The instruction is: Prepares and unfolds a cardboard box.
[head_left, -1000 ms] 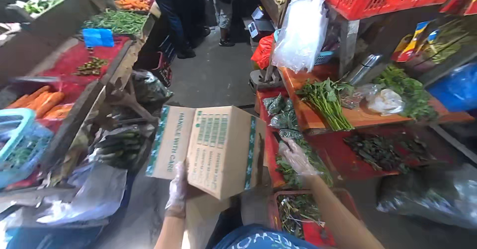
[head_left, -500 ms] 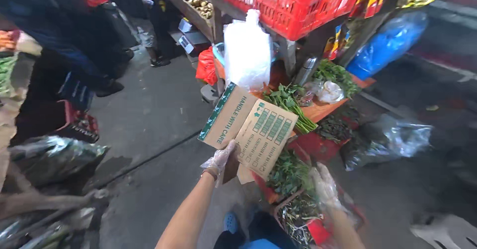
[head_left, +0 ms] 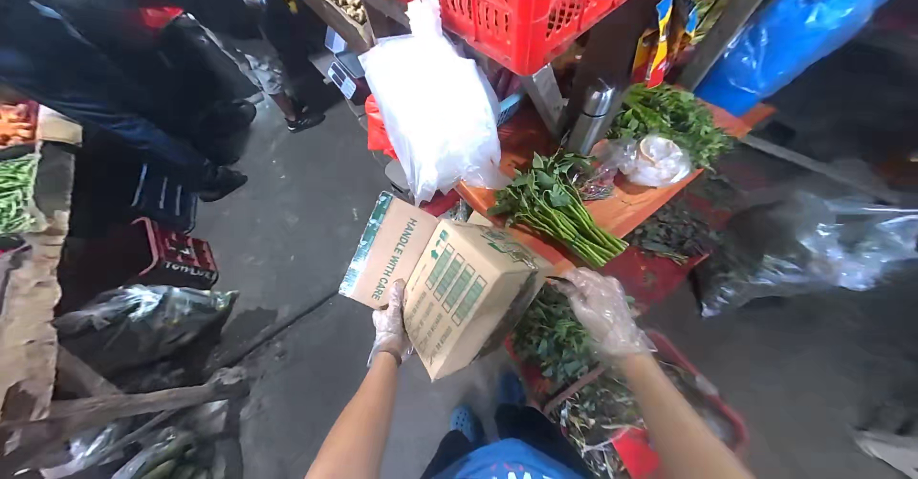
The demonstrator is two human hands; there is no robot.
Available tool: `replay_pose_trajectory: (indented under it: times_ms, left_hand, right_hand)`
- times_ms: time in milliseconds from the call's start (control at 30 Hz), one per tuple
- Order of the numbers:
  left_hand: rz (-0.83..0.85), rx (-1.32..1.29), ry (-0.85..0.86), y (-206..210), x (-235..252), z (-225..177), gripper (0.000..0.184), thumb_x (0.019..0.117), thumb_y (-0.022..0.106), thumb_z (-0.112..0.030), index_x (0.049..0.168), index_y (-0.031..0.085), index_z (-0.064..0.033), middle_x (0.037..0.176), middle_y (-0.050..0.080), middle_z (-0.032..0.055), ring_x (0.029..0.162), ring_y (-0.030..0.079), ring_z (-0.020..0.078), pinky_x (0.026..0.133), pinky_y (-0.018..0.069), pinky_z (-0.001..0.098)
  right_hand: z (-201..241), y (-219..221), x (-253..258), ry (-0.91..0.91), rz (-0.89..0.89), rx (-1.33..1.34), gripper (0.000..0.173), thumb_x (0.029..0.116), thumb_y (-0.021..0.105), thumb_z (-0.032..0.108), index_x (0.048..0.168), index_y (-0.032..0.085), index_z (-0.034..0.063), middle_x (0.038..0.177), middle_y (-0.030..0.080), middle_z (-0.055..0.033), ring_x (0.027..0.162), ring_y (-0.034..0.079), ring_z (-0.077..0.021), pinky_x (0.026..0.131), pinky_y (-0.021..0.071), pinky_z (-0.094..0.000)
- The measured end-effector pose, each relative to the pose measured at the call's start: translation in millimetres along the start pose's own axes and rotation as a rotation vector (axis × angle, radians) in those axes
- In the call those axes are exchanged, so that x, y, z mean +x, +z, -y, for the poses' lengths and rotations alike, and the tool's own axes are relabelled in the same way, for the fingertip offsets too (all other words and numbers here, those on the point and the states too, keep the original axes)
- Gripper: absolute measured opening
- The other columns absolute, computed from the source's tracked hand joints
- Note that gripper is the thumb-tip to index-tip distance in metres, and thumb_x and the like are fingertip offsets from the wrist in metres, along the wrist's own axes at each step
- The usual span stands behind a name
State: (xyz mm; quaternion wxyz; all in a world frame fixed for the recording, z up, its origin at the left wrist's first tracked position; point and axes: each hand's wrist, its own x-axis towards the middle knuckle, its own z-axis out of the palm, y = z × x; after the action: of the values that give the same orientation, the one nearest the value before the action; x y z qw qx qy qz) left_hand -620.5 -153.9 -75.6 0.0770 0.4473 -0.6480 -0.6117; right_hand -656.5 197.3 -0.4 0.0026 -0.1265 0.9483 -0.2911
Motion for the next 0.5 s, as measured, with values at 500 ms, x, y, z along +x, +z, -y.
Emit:
replay_pose_trajectory:
  times_ms: [500]
  left_hand:
    - [-0.076, 0.004, 0.013, 14, 4, 7, 0.059, 0.1030, 0.054, -0.051, 0.127, 0.058, 0.0026, 0.100, 0.070, 0.0129, 0.086, 0.069, 0.0135, 0.082, 0.0587, 0.0363]
  right_hand:
    - [-26, 13, 61, -0.338, 0.113, 0.052, 0.026, 0.0988, 0.056, 0.016, 0.111, 0.078, 0.0099, 0.100, 0.076, -0.0144, 0.093, 0.072, -0.0345, 0.083, 0.0512, -0.0584]
